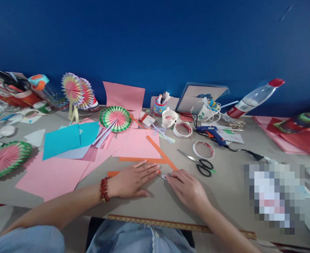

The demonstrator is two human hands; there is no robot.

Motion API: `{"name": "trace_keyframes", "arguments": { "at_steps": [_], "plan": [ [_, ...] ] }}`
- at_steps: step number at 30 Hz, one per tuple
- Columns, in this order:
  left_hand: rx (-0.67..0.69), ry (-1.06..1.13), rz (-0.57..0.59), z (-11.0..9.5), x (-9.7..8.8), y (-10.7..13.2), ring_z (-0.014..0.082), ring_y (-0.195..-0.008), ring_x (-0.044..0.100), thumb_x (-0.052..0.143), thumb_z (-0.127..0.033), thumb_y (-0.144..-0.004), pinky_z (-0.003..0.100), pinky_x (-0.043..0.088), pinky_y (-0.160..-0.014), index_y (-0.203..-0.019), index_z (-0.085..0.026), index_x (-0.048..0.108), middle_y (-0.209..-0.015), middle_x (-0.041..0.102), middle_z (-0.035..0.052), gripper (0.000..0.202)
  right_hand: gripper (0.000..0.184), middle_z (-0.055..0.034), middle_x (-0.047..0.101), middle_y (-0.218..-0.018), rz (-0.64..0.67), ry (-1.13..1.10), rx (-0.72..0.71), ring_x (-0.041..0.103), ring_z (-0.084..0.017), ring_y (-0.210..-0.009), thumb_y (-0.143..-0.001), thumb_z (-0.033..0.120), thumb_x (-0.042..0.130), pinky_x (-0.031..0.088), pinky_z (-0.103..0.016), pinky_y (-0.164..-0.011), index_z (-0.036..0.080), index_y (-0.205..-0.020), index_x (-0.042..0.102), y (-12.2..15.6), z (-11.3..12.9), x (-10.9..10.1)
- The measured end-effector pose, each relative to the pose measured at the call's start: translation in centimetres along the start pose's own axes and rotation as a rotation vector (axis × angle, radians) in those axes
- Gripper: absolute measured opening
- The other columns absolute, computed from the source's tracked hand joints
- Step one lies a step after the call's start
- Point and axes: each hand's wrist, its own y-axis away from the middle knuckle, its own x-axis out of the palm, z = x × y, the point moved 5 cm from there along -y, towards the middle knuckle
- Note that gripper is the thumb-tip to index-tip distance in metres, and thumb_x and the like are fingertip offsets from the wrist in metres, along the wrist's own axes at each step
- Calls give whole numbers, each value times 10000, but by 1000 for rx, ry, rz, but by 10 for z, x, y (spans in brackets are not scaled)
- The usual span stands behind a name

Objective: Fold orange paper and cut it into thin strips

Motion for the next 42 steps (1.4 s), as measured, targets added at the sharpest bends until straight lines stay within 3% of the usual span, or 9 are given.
{"name": "trace_keyframes", "arguments": {
  "at_steps": [9,15,22,31,42],
  "plan": [
    [4,27,29,0,-1,-1,233,-1548,178,373,-593,-1037,437,86,-1275,-1625,-165,-32,-1674,138,93,832,237,-75,689,-915,-6,10,0,612,-202,-856,-1005,143,452,484,-302,-696,175,-1020,687,-6,7,1],
    [-31,25,-39,4,-10,12,258,-1544,193,409,-584,-1029,459,119,-1272,-1628,-172,-13,-1660,197,122,841,240,-76,684,-929,7,-15,18,605,-201,-867,-989,105,457,492,-300,-733,175,-1018,684,-7,8,2],
    [-38,-37,48,5,0,22,234,-1549,171,476,-625,-986,423,52,-1276,-1624,-140,-10,-1669,168,114,938,226,-73,665,-920,43,-45,44,587,-197,-861,-1005,137,463,499,-306,-746,184,-1005,684,-9,6,5],
    [-31,-33,55,5,-2,20,246,-1549,170,432,-637,-996,425,41,-1271,-1625,-132,49,-1668,169,123,893,247,-69,662,-889,38,-13,53,600,-190,-835,-1004,132,453,506,-299,-722,195,-999,691,-10,13,4],
    [-35,-26,42,5,-2,20,243,-1545,183,446,-631,-995,436,60,-1272,-1624,-132,4,-1668,177,123,916,243,-66,663,-896,-1,-49,40,600,-184,-835,-1019,147,446,504,-290,-730,189,-997,685,-13,18,5]
  ]
}}
